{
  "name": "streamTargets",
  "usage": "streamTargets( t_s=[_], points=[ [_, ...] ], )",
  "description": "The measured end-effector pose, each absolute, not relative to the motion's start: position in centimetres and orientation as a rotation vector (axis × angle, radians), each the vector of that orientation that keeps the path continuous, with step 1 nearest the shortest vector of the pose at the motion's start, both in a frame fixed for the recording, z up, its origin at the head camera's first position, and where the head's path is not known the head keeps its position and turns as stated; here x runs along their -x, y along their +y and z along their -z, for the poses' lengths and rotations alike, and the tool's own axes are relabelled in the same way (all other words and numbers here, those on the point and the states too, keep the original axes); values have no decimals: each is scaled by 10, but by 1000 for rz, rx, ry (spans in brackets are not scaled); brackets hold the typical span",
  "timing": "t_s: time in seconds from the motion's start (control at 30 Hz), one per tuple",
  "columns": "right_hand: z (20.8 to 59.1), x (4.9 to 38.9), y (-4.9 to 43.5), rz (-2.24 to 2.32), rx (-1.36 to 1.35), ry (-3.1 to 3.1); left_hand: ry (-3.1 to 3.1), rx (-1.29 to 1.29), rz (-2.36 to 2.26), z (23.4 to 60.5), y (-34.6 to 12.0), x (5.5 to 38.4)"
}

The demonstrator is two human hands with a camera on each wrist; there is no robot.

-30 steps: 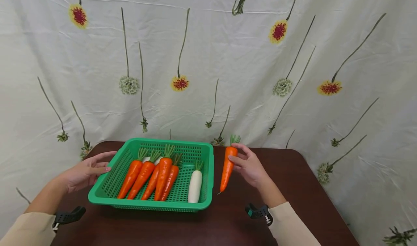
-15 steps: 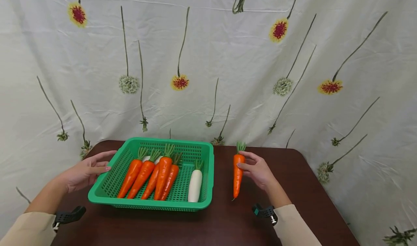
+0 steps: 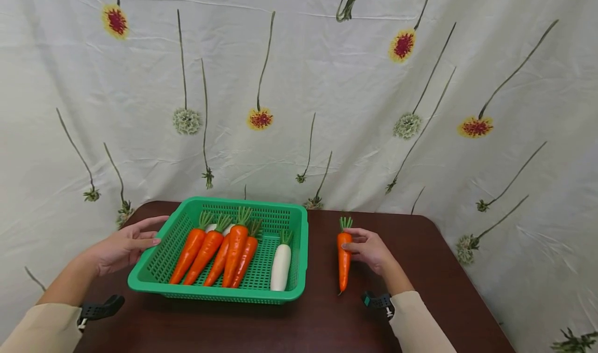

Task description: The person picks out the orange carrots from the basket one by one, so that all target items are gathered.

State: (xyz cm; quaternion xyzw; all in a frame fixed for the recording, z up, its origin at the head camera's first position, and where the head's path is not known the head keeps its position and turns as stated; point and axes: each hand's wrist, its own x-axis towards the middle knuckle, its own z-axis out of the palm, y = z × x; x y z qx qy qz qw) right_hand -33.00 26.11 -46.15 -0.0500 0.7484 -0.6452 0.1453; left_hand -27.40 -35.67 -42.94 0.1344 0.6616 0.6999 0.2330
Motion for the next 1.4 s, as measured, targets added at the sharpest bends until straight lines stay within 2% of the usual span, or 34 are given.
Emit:
streamTargets(
  t_s=[1.4],
  points=[
    [468,344,252,1698,70,2252,1818,-362,-1916,427,-356,275]
  ],
)
